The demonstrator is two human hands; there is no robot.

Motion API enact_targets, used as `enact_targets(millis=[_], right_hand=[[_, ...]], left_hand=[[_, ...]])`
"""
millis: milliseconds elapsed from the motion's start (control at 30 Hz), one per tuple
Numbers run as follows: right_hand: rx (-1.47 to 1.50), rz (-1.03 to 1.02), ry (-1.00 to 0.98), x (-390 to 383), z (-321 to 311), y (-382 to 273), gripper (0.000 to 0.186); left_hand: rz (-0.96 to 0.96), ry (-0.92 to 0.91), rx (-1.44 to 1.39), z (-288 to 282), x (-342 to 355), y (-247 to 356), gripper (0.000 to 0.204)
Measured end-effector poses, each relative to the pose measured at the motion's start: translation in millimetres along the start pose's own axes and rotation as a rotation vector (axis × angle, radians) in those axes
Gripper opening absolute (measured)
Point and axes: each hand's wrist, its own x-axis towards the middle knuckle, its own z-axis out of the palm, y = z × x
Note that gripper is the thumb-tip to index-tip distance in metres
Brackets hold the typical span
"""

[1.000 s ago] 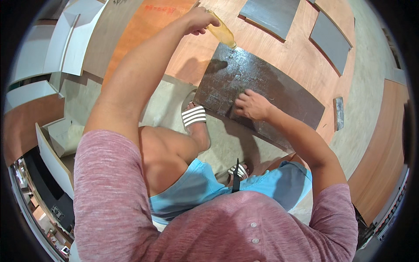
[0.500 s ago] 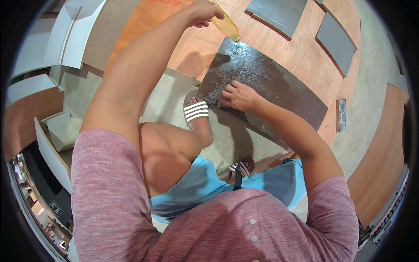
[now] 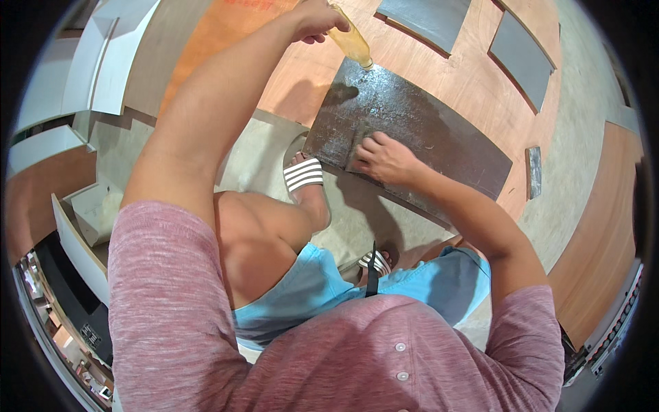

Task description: The person pours a yellow liquid from a bottle onto dark rectangular wood pieces and spreads it evenly using a small metal scraper. They handle multiple pieces one at a time, applying the finish to the surface and edges.

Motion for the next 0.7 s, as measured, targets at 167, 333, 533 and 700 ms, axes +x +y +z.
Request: enact_targets(millis=[167,333,533,700], right_hand=[[0.002,-0.018,-0.005,-3,21,-6,0.016],[0.103,0.056,-0.321,-81,-5,-17,0.017],[0.848,0.922,-0.175,-60,-35,-78,0.049],[1.907,1.711,0.363,-20,17,-103,0.058]], left_hand=[[0.064,0.060,-0.065,6,4,-4,0.037],[0.053,0.045,0.000,5,-2,8,0.035],[0.054,0.015,-0.030,7,3,6,0.032],[0.076,-0.006,-0.042,11,9,10,0.032]])
